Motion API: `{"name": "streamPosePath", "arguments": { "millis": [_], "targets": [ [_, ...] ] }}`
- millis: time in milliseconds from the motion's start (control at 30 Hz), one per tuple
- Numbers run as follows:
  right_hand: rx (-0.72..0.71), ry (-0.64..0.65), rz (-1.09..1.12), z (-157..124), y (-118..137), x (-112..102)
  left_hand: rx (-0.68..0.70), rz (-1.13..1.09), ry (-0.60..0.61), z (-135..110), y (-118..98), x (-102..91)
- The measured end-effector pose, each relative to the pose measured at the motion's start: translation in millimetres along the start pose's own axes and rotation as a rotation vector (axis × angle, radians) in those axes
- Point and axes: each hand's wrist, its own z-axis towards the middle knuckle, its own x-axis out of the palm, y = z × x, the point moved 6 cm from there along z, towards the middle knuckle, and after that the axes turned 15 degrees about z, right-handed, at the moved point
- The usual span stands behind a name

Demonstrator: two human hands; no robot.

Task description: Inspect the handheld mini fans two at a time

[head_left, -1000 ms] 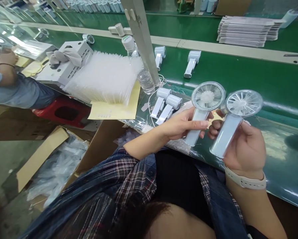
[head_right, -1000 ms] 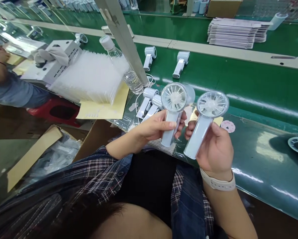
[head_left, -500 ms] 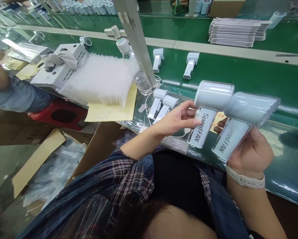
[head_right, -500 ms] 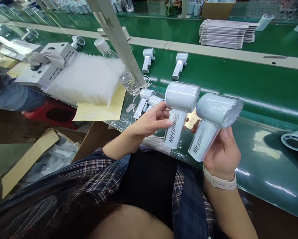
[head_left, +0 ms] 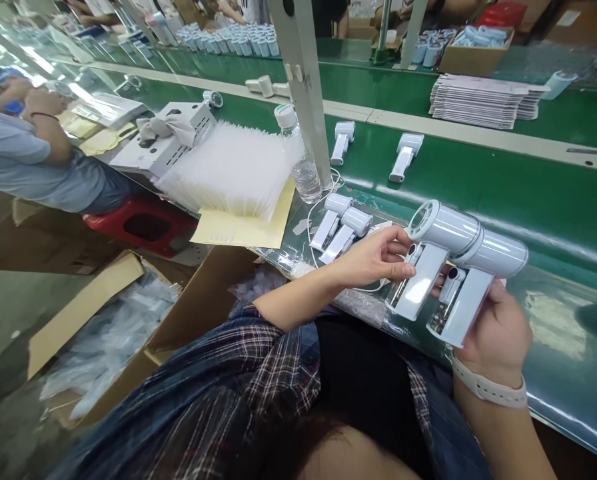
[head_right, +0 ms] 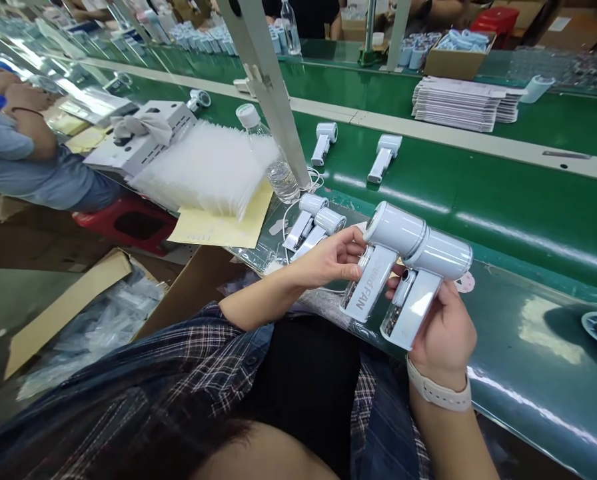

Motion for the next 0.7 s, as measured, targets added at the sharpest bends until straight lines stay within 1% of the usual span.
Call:
{"name": "streamPosePath", "arguments": {
  "millis": [67,100,167,200,267,333,367,433,500,567,633,667,700],
  "targets": [
    [-0.022,0.049,-0.008,-3,1,4,0.011,0.045,0.0,-2,-2,-1.6],
    [-0.06,0.075,-0.033,-6,4,6,0.027,0.088,-0.002,-4,-4,-2.5],
    [-0.194,0.142,-0.152,-13,15,12,0.093,0.241,-0.015,-7,-13,-4.2],
    [-0.276,0.203,-0.237,-17,22,17,0.146,0.35,-0.015,-9,-19,-4.2],
    [-0.437,0.391,-0.395,-28,34,28,0.295,0.586,-0.005,-14,-34,-1.6],
    [-0.54,0.588,-0.488,-37,40,37,0.473,0.761,0.027,-19,-47,3.4],
    [-0.582,0.65,-0.506,-41,42,39,0.559,0.812,0.042,-22,-51,5.6],
    [-0.638,0.7,-0.531,-44,42,38,0.702,0.877,0.057,-26,-56,8.7],
    [-0.671,0.719,-0.541,-45,41,36,0.782,0.928,0.065,-26,-55,10.9],
    [-0.676,0.753,-0.538,-43,42,34,0.79,0.971,0.065,-23,-52,11.3],
    [-0.673,0.8,-0.602,-40,48,32,0.74,0.989,0.086,-21,-50,8.8],
    [-0.681,0.788,-0.681,-37,54,31,0.698,0.971,0.074,-22,-52,4.1],
    [-0.695,0.744,-0.773,-33,62,29,0.644,0.939,0.021,-24,-57,-4.1]
  ]
}}
